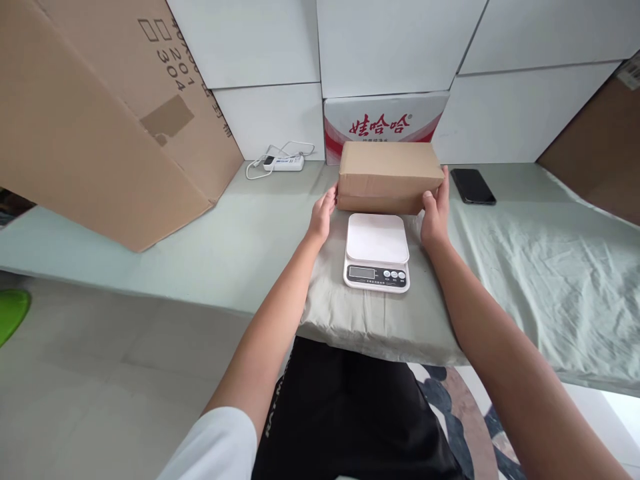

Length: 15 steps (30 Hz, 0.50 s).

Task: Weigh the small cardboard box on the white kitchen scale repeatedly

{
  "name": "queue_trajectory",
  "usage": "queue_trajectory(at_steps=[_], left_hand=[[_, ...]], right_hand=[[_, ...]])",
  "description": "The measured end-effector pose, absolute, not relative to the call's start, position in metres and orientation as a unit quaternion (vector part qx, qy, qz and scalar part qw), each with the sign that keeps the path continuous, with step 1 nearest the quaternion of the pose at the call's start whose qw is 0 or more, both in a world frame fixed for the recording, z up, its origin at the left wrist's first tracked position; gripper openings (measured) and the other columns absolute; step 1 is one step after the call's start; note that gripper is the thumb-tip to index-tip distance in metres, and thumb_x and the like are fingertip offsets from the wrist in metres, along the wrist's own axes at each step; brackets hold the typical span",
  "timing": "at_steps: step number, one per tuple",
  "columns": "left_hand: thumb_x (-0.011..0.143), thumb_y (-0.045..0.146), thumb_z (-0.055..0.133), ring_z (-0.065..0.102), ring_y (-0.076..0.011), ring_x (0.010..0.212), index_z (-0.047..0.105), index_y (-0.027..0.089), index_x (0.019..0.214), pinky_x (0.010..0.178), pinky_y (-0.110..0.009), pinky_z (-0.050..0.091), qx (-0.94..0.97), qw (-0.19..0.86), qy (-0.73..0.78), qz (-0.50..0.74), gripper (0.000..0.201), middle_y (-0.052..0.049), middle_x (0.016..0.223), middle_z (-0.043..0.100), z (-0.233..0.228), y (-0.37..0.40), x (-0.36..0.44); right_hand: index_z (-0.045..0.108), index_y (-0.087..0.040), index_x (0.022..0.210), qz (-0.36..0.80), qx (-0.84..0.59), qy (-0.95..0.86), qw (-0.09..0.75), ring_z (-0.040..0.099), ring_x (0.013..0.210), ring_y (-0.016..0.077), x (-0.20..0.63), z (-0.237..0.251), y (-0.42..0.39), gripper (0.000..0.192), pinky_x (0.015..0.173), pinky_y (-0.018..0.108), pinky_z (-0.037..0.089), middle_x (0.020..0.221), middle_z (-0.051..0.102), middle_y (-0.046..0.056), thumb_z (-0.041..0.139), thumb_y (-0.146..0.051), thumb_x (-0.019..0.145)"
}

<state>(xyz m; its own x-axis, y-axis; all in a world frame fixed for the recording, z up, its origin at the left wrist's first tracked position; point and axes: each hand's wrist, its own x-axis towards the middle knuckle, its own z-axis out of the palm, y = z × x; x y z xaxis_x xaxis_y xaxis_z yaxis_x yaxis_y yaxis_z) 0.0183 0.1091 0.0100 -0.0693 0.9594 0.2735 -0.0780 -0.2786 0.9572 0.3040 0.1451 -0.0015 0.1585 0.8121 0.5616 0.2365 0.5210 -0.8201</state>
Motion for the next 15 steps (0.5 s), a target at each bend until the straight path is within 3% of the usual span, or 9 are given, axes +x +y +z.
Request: queue_trajectory(at_steps=[3, 10, 15], left_hand=[[0.09, 0.096, 0.049, 0.043, -0.0348, 0.172, 0.064, 0.024, 0.158, 0.143, -0.05, 0.037, 0.532, 0.428, 0.399, 0.612, 0.1, -0.014, 0.176, 0.058, 0.024, 0.083, 0.018], [0.092, 0.094, 0.053, 0.044, -0.0375, 0.172, 0.066, 0.026, 0.159, 0.143, -0.054, 0.039, 0.537, 0.432, 0.384, 0.615, 0.096, -0.013, 0.177, 0.055, 0.017, -0.009, 0.013], [0.093, 0.094, 0.051, 0.043, -0.0389, 0.172, 0.068, 0.026, 0.157, 0.144, -0.056, 0.038, 0.541, 0.415, 0.391, 0.618, 0.095, -0.014, 0.177, 0.055, 0.009, -0.034, 0.016]], right_hand=[[0.035, -0.036, 0.175, 0.188, -0.403, -0.628, 0.639, 0.035, 0.176, 0.0326, 0.301, 0.021, 0.115, 0.102, 0.147, 0.061, 0.025, 0.185, 0.041, 0.006, 0.054, -0.088, 0.089], [0.032, -0.043, 0.177, 0.171, -0.406, -0.645, 0.624, 0.028, 0.178, 0.037, 0.316, 0.019, 0.026, 0.101, 0.146, 0.067, 0.026, 0.187, 0.036, 0.004, 0.059, -0.087, 0.091], [0.031, -0.047, 0.176, 0.149, -0.4, -0.653, 0.625, 0.033, 0.176, 0.0376, 0.318, 0.001, 0.008, 0.089, 0.143, 0.071, 0.031, 0.185, 0.036, 0.002, 0.058, -0.077, 0.097]])
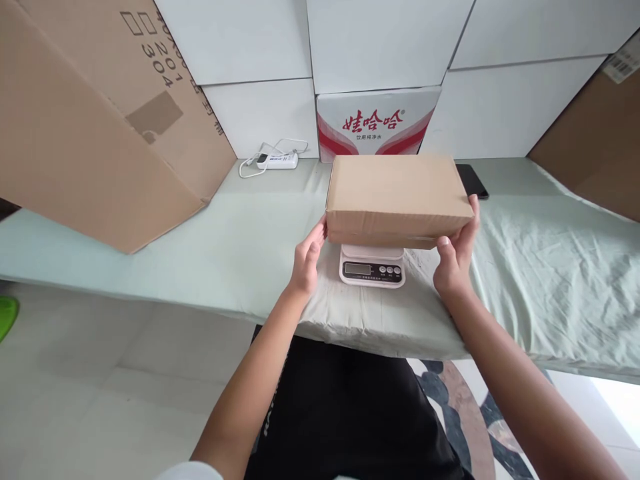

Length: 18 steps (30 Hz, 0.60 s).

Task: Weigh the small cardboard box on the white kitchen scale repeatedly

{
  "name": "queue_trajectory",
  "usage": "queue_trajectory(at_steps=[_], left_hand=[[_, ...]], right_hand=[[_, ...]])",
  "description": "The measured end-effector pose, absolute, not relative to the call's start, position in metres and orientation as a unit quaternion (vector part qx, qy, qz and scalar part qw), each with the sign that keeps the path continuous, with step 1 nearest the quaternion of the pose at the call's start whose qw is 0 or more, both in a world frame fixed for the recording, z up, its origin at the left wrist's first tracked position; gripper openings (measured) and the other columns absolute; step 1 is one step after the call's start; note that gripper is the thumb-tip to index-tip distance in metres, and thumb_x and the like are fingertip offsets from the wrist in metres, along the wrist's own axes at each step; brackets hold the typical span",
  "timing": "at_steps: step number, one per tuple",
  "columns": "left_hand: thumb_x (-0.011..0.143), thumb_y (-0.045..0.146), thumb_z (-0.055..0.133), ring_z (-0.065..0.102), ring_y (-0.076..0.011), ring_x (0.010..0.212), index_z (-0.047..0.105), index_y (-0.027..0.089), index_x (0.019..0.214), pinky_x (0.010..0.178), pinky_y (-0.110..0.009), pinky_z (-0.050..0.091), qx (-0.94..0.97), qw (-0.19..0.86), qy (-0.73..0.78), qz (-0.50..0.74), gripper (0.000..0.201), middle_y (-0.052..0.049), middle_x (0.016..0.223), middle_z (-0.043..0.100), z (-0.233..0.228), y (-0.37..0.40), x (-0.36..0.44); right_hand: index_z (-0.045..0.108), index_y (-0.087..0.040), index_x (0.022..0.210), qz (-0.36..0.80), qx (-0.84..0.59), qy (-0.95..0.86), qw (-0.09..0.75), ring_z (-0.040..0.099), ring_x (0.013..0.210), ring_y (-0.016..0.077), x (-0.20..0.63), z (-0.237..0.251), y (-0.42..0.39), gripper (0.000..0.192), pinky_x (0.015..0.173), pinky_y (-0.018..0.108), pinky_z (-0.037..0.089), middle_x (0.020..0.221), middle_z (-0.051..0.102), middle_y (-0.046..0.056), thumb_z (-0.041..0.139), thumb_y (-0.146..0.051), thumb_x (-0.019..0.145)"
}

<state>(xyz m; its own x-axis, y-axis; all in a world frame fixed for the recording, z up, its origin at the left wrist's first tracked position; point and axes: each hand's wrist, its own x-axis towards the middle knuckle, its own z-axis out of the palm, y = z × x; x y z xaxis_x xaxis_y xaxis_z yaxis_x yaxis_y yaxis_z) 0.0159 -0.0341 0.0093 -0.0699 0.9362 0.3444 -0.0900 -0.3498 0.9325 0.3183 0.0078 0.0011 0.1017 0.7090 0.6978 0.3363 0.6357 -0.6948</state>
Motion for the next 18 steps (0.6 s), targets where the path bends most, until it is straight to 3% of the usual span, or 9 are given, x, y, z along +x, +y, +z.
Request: queue_trajectory(at_steps=[10, 18], left_hand=[[0.094, 0.091, 0.053, 0.05, -0.0389, 0.168, 0.07, 0.026, 0.155, 0.142, -0.057, 0.042, 0.54, 0.41, 0.408, 0.612, 0.091, -0.014, 0.173, 0.06, 0.0119, -0.0387, 0.0161], [0.099, 0.087, 0.051, 0.052, -0.0373, 0.167, 0.069, 0.028, 0.156, 0.141, -0.055, 0.045, 0.543, 0.397, 0.422, 0.607, 0.085, -0.011, 0.172, 0.063, 0.0111, -0.0424, 0.0164]], right_hand=[[0.044, -0.043, 0.166, 0.146, -0.42, -0.632, 0.634, 0.057, 0.153, 0.0398, 0.3113, 0.005, 0.0057, 0.078, 0.132, 0.071, 0.044, 0.167, 0.052, 0.009, 0.059, -0.072, 0.095], [0.045, -0.042, 0.165, 0.14, -0.416, -0.631, 0.64, 0.057, 0.151, 0.0388, 0.312, 0.0021, 0.0109, 0.076, 0.133, 0.07, 0.041, 0.165, 0.054, 0.009, 0.057, -0.07, 0.096]])
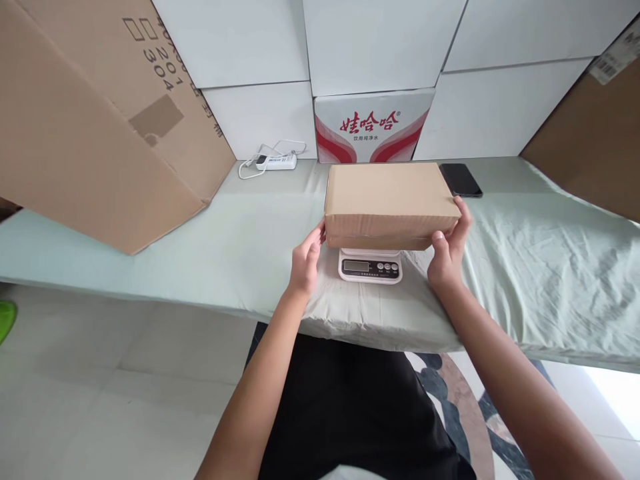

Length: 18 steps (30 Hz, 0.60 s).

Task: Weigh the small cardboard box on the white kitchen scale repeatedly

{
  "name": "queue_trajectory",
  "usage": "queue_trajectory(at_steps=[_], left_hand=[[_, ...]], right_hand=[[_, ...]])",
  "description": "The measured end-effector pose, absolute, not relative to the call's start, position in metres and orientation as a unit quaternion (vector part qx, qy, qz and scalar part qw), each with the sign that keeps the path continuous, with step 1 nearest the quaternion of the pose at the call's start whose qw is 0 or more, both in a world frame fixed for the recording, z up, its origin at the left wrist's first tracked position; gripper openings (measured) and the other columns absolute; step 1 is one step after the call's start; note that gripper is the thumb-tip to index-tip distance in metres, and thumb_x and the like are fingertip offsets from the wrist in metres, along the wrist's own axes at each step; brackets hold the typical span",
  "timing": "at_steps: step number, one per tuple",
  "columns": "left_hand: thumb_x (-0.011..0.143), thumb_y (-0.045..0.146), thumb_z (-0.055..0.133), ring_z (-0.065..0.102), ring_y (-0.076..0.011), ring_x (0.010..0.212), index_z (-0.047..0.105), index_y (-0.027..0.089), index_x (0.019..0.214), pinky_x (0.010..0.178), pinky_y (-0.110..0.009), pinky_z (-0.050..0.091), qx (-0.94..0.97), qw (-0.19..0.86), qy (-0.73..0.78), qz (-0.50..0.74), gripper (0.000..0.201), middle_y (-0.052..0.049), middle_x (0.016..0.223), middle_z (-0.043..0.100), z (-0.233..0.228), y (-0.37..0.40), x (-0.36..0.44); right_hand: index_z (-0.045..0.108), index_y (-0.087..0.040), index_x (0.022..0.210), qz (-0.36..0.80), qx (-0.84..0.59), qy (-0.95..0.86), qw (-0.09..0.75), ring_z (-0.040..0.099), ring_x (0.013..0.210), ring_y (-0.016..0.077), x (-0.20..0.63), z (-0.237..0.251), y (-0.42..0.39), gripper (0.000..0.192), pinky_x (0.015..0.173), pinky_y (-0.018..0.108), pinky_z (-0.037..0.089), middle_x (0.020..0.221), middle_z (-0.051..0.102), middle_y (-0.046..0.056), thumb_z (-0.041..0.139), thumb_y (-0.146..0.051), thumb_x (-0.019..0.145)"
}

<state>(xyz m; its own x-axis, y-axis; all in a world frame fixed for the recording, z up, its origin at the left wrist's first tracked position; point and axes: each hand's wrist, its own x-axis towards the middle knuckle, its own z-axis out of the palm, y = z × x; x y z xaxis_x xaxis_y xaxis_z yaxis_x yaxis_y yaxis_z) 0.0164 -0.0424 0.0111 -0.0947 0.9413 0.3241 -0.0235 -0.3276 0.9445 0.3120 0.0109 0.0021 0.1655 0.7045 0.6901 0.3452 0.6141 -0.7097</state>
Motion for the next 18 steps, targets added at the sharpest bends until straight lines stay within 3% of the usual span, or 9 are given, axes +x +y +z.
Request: queue_trajectory(at_steps=[6, 18], left_hand=[[0.099, 0.087, 0.051, 0.051, -0.0365, 0.168, 0.068, 0.029, 0.158, 0.141, -0.053, 0.044, 0.543, 0.408, 0.422, 0.601, 0.084, -0.009, 0.174, 0.061, 0.01, -0.0419, 0.016], [0.099, 0.088, 0.05, 0.052, -0.036, 0.168, 0.065, 0.029, 0.16, 0.142, -0.053, 0.042, 0.546, 0.406, 0.42, 0.601, 0.086, -0.009, 0.175, 0.059, 0.01, -0.0407, 0.0155]], right_hand=[[0.047, -0.041, 0.163, 0.141, -0.429, -0.621, 0.641, 0.058, 0.149, 0.0396, 0.3115, 0.0051, 0.0101, 0.076, 0.128, 0.068, 0.047, 0.161, 0.056, 0.01, 0.058, -0.073, 0.095], [0.051, -0.038, 0.16, 0.125, -0.426, -0.622, 0.645, 0.06, 0.148, 0.0406, 0.3108, 0.0104, 0.0087, 0.073, 0.131, 0.07, 0.045, 0.158, 0.059, 0.011, 0.055, -0.074, 0.096]])
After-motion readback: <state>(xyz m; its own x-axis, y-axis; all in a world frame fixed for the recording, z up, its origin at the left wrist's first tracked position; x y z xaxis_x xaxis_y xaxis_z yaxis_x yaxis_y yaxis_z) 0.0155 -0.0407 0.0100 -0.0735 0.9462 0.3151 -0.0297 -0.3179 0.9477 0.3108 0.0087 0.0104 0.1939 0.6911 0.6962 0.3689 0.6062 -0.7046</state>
